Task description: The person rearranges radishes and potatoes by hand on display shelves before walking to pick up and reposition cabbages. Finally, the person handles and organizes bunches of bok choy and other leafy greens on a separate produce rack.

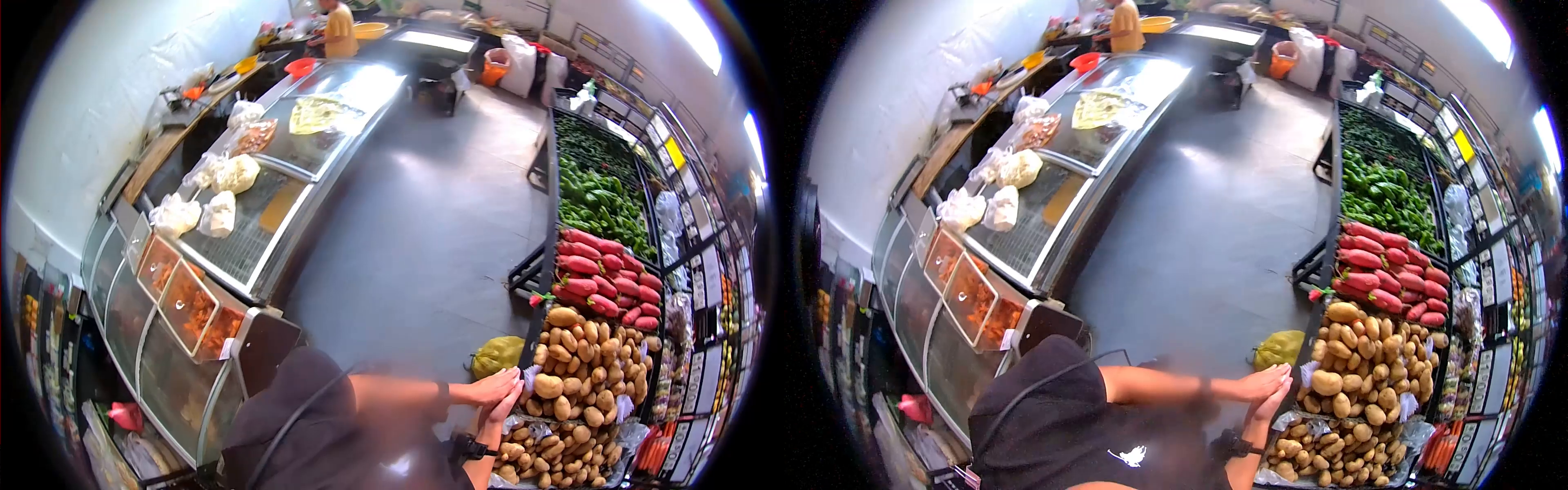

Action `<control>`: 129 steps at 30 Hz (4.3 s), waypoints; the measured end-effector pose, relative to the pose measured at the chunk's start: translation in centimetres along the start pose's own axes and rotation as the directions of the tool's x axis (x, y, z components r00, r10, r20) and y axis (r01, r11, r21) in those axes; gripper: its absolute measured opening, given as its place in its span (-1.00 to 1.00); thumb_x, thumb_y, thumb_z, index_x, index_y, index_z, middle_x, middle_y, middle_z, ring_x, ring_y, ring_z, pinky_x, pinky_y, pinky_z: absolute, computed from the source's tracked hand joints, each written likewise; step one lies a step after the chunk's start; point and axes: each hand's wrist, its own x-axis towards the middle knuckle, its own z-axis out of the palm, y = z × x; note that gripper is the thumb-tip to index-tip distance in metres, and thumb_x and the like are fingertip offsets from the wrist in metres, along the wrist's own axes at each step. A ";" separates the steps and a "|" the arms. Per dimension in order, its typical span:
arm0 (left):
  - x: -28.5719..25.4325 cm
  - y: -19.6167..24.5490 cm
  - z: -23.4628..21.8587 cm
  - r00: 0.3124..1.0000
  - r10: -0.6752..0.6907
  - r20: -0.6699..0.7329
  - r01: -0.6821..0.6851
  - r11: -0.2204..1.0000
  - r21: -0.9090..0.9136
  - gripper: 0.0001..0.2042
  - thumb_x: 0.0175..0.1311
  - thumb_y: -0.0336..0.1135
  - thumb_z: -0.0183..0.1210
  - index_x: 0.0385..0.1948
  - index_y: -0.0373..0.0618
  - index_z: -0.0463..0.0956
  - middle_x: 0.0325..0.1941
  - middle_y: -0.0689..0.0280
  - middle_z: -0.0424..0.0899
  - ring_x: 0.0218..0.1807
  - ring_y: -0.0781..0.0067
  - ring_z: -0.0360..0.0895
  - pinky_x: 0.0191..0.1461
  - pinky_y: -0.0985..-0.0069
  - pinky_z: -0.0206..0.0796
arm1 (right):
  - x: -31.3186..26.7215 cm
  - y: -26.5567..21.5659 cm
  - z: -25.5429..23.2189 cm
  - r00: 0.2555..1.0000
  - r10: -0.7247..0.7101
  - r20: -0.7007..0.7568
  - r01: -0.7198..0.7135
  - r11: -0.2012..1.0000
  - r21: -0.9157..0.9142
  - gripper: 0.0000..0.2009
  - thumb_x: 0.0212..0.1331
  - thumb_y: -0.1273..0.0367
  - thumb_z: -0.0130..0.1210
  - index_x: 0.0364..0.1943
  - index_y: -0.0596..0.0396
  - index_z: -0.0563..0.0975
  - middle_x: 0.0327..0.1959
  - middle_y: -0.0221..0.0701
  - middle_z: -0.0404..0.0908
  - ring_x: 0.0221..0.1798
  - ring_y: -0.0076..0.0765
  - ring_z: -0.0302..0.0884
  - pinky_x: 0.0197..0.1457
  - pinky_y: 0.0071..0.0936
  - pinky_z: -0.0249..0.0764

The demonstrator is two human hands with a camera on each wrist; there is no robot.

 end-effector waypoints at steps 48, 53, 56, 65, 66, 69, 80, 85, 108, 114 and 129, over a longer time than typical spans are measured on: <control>7.1 7.8 15.1 0.437 0.103 0.894 -0.633 0.741 0.223 -0.73 0.49 -0.18 0.11 -0.22 -0.24 0.62 -0.29 -0.08 0.73 -0.20 -0.29 0.66 -0.09 0.02 0.51 | -27.2 -8.0 -17.9 0.403 -0.105 -0.909 0.360 0.931 0.052 -0.87 0.38 0.40 0.26 -0.10 0.08 0.59 -0.33 -0.52 0.63 -0.35 -0.60 0.57 -0.32 -0.55 0.52; 10.2 5.7 17.3 0.467 0.365 0.805 -0.701 0.708 0.086 -0.77 0.47 -0.26 0.13 -0.07 -0.21 0.64 -0.12 -0.02 0.77 -0.12 -0.22 0.69 -0.03 0.07 0.54 | -25.4 -6.6 -20.5 0.455 -0.132 -0.881 0.240 0.971 -0.022 -0.84 0.33 0.52 0.27 -0.07 0.10 0.57 -0.30 -0.48 0.67 -0.41 -0.62 0.55 -0.34 -0.62 0.48; 10.3 10.3 15.8 0.641 0.224 0.734 -0.472 0.869 0.148 -0.77 0.42 -0.28 0.20 -0.03 -0.18 0.67 -0.11 -0.02 0.78 -0.07 -0.12 0.72 0.00 0.13 0.55 | -23.6 -7.4 -20.3 0.493 -0.152 -0.857 0.205 0.977 -0.055 -0.88 0.37 0.50 0.23 -0.08 0.10 0.57 -0.31 -0.47 0.67 -0.45 -0.61 0.53 -0.35 -0.63 0.46; 15.7 20.0 8.1 0.609 0.282 0.742 -0.572 0.803 0.165 -0.82 0.35 -0.37 0.25 -0.10 -0.13 0.75 -0.20 0.11 0.83 -0.15 0.22 0.79 -0.05 0.30 0.57 | -15.3 -9.9 -19.9 0.486 -0.223 -0.845 0.153 0.974 -0.169 -0.93 0.48 0.44 0.08 -0.07 0.06 0.55 -0.39 -0.57 0.55 -0.43 -0.67 0.45 -0.42 -0.63 0.37; 16.7 19.9 7.3 0.619 0.309 0.722 -0.589 0.791 0.166 -0.82 0.35 -0.38 0.25 -0.09 -0.13 0.75 -0.22 0.12 0.83 -0.17 0.25 0.79 -0.07 0.32 0.57 | -14.0 -10.1 -19.7 0.482 -0.220 -0.848 0.151 0.974 -0.167 -0.93 0.48 0.43 0.09 -0.07 0.06 0.55 -0.40 -0.58 0.54 -0.44 -0.68 0.44 -0.42 -0.63 0.37; 22.5 13.3 5.9 0.655 0.262 0.709 -0.567 0.791 0.230 -0.82 0.36 -0.46 0.19 -0.09 -0.15 0.72 -0.28 0.18 0.80 -0.21 0.39 0.75 -0.11 0.42 0.55 | -9.4 -10.9 -18.0 0.475 -0.182 -0.861 0.130 0.982 -0.136 -0.92 0.48 0.40 0.12 -0.07 0.06 0.56 -0.40 -0.59 0.53 -0.46 -0.68 0.40 -0.42 -0.61 0.38; 38.2 -6.7 -5.7 0.729 -0.001 0.684 -0.160 0.972 0.171 -0.84 0.50 -0.36 0.07 -0.12 -0.18 0.62 -0.38 0.03 0.66 -0.32 0.12 0.66 -0.19 0.26 0.47 | 5.5 -11.8 -9.0 0.387 -0.451 -0.804 -0.207 0.807 -0.552 -0.85 0.41 0.39 0.17 -0.09 0.12 0.69 -0.40 -0.36 0.76 -0.36 -0.38 0.71 -0.25 -0.33 0.60; 38.7 -4.5 -6.7 0.696 0.039 0.717 -0.205 0.968 0.147 -0.81 0.61 -0.28 0.03 -0.09 -0.16 0.57 -0.54 0.30 0.58 -0.66 0.49 0.54 -0.55 0.47 0.38 | 2.7 -24.0 -1.4 0.146 -0.643 -0.752 -0.392 0.661 -0.640 -0.83 0.41 0.36 0.17 -0.10 0.10 0.72 -0.20 -0.23 0.81 -0.28 -0.26 0.78 -0.22 -0.37 0.64; 30.7 -1.7 -2.1 0.468 0.149 0.871 -0.421 0.904 0.072 -0.64 0.51 -0.41 0.16 0.28 -0.22 0.60 -0.13 0.18 0.86 -0.19 0.45 0.82 -0.23 0.50 0.70 | -9.7 -31.0 29.4 0.121 -0.992 -0.046 -0.309 0.007 -0.951 -0.68 0.19 0.33 0.18 0.04 -0.02 0.50 -0.22 -0.31 0.52 -0.44 -0.21 0.46 -0.48 -0.32 0.33; 40.2 4.1 -0.8 0.708 0.322 0.628 -0.525 0.836 0.163 -0.46 0.11 -0.16 0.52 0.14 -0.13 0.64 -0.13 0.07 0.81 -0.18 0.16 0.77 -0.03 0.29 0.58 | 3.2 -32.2 14.2 0.128 -0.935 -0.332 -0.046 0.328 -0.943 -0.79 0.17 0.59 0.14 -0.13 0.12 0.66 -0.45 -0.35 0.62 -0.46 -0.27 0.61 -0.32 -0.40 0.52; 63.7 0.6 10.9 0.760 0.075 0.645 -0.251 0.950 0.185 -0.53 0.41 -0.04 0.19 0.19 -0.18 0.61 -0.02 -0.02 0.79 0.05 -0.04 0.73 0.18 0.21 0.51 | 32.9 -20.6 -17.0 0.332 0.016 -0.943 0.298 0.947 0.121 -0.38 0.26 0.32 0.18 0.41 0.23 0.34 0.20 -0.13 0.61 0.18 -0.22 0.60 0.22 -0.28 0.55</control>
